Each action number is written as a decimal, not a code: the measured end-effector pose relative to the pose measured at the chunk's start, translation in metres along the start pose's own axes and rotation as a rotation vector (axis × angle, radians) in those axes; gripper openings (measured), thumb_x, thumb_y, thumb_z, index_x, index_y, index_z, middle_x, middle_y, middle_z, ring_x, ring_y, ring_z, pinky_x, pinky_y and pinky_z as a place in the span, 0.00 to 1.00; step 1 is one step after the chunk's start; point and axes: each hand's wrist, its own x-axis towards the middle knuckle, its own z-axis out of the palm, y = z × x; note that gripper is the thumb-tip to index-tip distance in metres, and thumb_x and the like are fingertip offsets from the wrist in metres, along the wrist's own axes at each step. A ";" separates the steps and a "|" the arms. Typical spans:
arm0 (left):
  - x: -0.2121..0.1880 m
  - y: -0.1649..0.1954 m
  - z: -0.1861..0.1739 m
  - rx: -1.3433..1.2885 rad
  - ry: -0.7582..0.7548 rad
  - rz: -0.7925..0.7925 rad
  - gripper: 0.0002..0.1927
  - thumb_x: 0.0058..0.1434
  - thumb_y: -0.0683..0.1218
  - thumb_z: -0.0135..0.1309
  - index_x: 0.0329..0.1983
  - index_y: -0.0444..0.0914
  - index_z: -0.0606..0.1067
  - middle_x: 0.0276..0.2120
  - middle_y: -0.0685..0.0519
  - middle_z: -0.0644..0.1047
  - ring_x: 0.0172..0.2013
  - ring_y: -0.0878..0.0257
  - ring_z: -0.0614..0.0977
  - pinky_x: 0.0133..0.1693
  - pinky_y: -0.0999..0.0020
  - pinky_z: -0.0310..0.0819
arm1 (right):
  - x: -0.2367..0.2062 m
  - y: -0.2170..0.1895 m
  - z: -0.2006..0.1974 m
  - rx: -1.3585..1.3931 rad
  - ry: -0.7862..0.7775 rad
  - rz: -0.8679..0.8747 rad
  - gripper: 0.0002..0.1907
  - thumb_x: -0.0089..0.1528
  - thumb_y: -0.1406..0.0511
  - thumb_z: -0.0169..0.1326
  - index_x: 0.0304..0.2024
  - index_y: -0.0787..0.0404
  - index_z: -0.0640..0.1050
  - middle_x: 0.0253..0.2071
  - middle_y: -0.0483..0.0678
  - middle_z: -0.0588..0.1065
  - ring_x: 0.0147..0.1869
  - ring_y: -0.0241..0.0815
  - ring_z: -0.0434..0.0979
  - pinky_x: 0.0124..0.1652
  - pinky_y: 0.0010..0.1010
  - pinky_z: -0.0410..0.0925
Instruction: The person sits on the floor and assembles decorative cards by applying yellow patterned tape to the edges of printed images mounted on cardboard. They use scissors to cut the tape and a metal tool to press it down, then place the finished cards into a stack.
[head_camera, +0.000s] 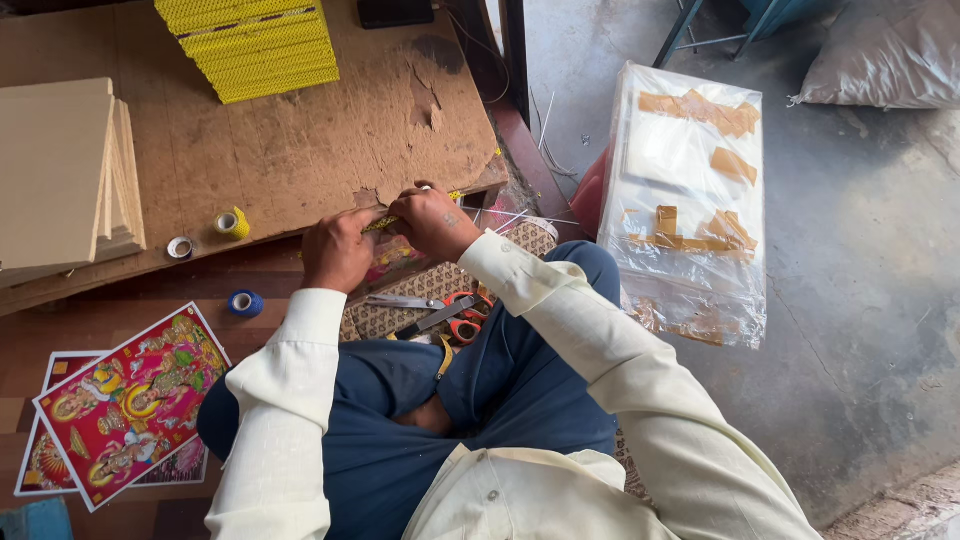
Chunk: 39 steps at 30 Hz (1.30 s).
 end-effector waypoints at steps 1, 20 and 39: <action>0.000 -0.002 0.002 0.008 0.013 0.010 0.18 0.53 0.38 0.59 0.46 0.44 0.84 0.36 0.42 0.82 0.36 0.44 0.84 0.40 0.51 0.78 | -0.001 -0.003 -0.005 0.012 0.006 -0.030 0.08 0.59 0.63 0.64 0.37 0.62 0.82 0.34 0.52 0.80 0.45 0.54 0.79 0.59 0.47 0.66; -0.009 0.014 -0.008 0.074 -0.064 0.057 0.09 0.58 0.48 0.66 0.32 0.38 0.79 0.26 0.43 0.80 0.30 0.45 0.84 0.32 0.49 0.75 | -0.153 0.007 0.046 2.063 0.147 1.044 0.52 0.60 0.33 0.44 0.63 0.73 0.70 0.57 0.60 0.77 0.57 0.53 0.80 0.51 0.40 0.77; -0.136 0.056 0.019 -2.075 -0.044 -0.457 0.22 0.62 0.42 0.61 0.59 0.33 0.73 0.52 0.46 0.80 0.53 0.54 0.82 0.56 0.55 0.78 | -0.102 -0.031 -0.056 1.743 0.172 0.517 0.25 0.67 0.67 0.60 0.64 0.69 0.70 0.57 0.54 0.78 0.61 0.47 0.80 0.62 0.43 0.73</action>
